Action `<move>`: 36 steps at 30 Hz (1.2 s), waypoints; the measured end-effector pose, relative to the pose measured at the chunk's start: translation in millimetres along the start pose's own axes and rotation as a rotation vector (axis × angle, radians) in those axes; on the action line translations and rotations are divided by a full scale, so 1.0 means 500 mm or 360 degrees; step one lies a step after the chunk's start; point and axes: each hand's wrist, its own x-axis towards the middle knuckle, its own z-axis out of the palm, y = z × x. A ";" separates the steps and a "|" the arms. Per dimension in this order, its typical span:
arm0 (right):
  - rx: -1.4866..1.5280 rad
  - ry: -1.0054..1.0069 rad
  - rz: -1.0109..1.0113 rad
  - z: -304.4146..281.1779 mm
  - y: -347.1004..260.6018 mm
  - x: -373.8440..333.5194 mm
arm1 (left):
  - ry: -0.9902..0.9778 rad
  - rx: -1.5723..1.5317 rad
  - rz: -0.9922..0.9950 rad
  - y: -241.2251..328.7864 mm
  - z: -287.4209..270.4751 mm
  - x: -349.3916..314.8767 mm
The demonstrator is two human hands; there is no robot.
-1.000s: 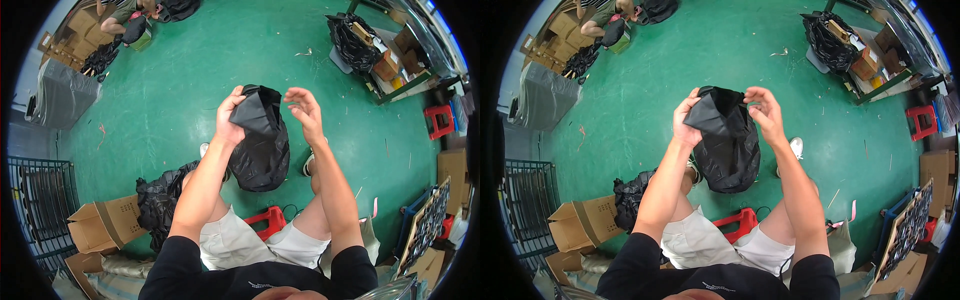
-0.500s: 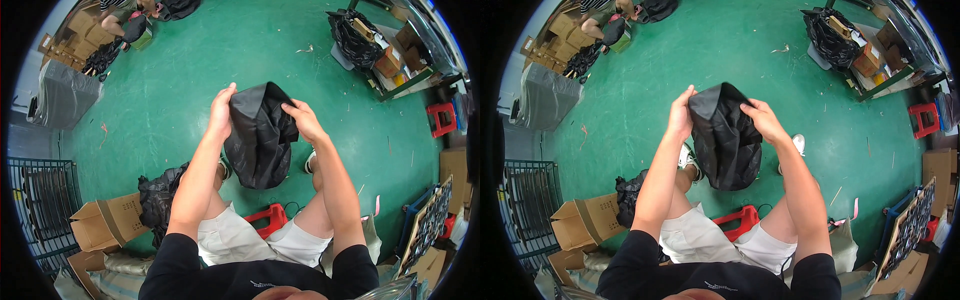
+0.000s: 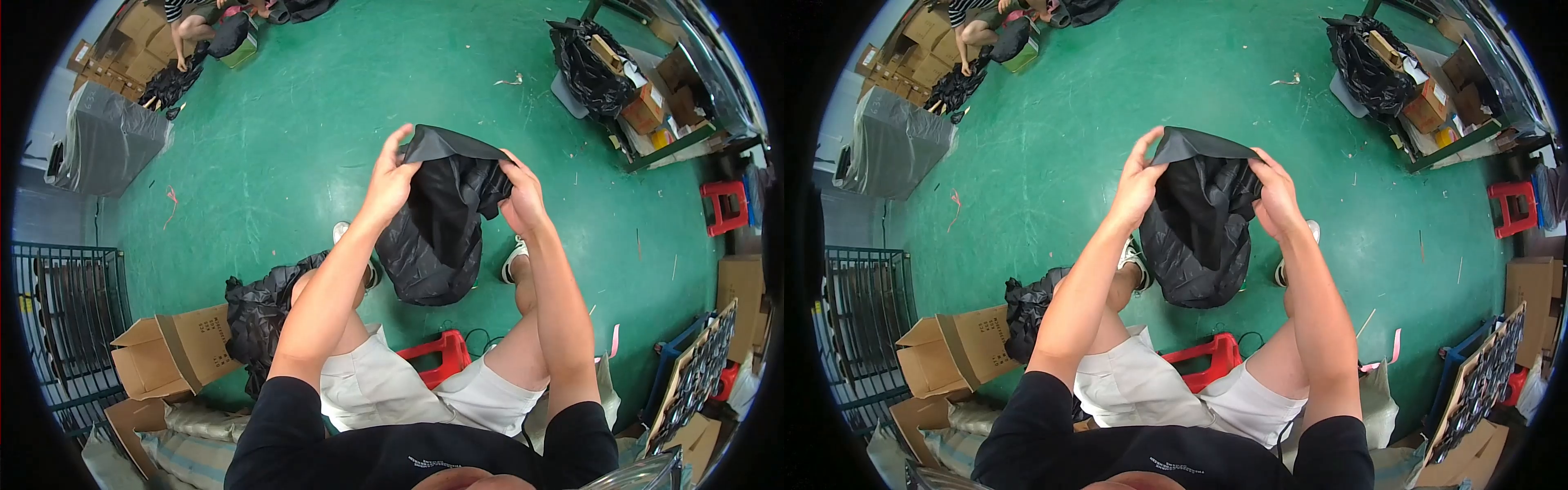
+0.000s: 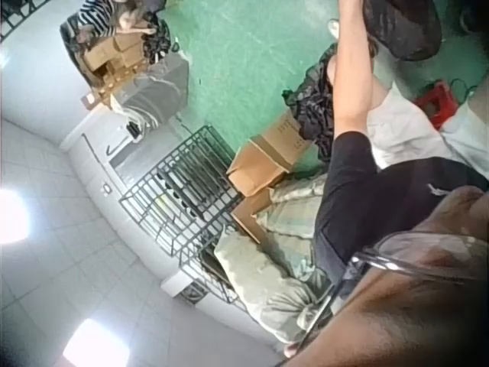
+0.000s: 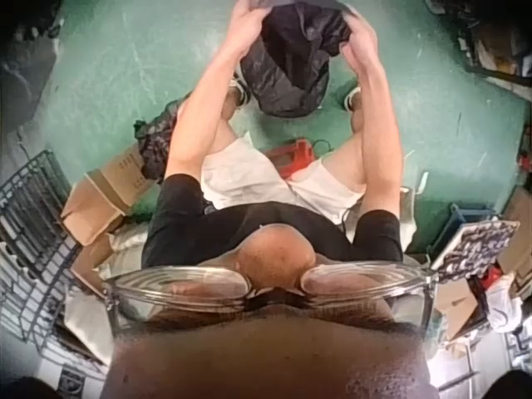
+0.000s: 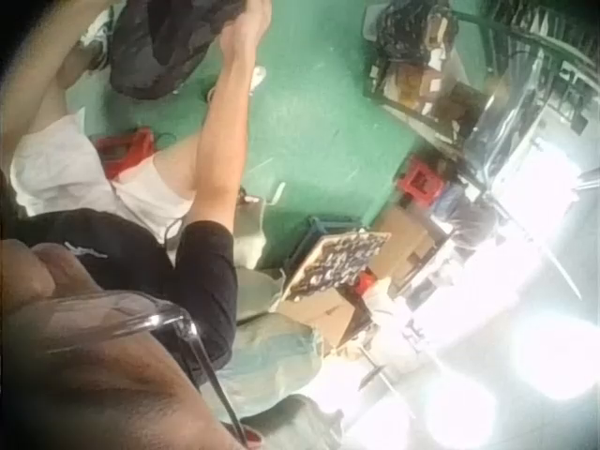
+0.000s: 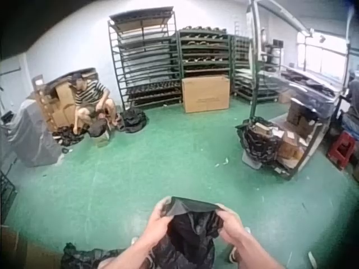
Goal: Inspecting and smoothing out individual black fabric covers or bags.
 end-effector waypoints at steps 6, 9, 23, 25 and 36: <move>-0.0355 -0.0140 -0.0109 -0.002 -0.025 0.000 | -0.0397 -0.0036 -0.0104 0.039 -0.047 0.003; -0.0399 -0.0270 0.0077 -0.019 -0.049 -0.010 | -0.0534 -0.0323 -0.0404 0.067 -0.069 -0.003; 0.0912 -0.1082 0.0338 -0.094 -0.017 -0.009 | -0.0914 -0.1380 -0.0346 0.051 -0.085 -0.026; 0.0957 -0.1044 0.0277 -0.087 -0.026 -0.013 | -0.0880 -0.1297 -0.0380 0.056 -0.073 -0.027; 0.1183 -0.1241 0.0070 -0.086 -0.065 -0.029 | -0.0844 -0.1421 -0.0194 0.093 -0.058 -0.016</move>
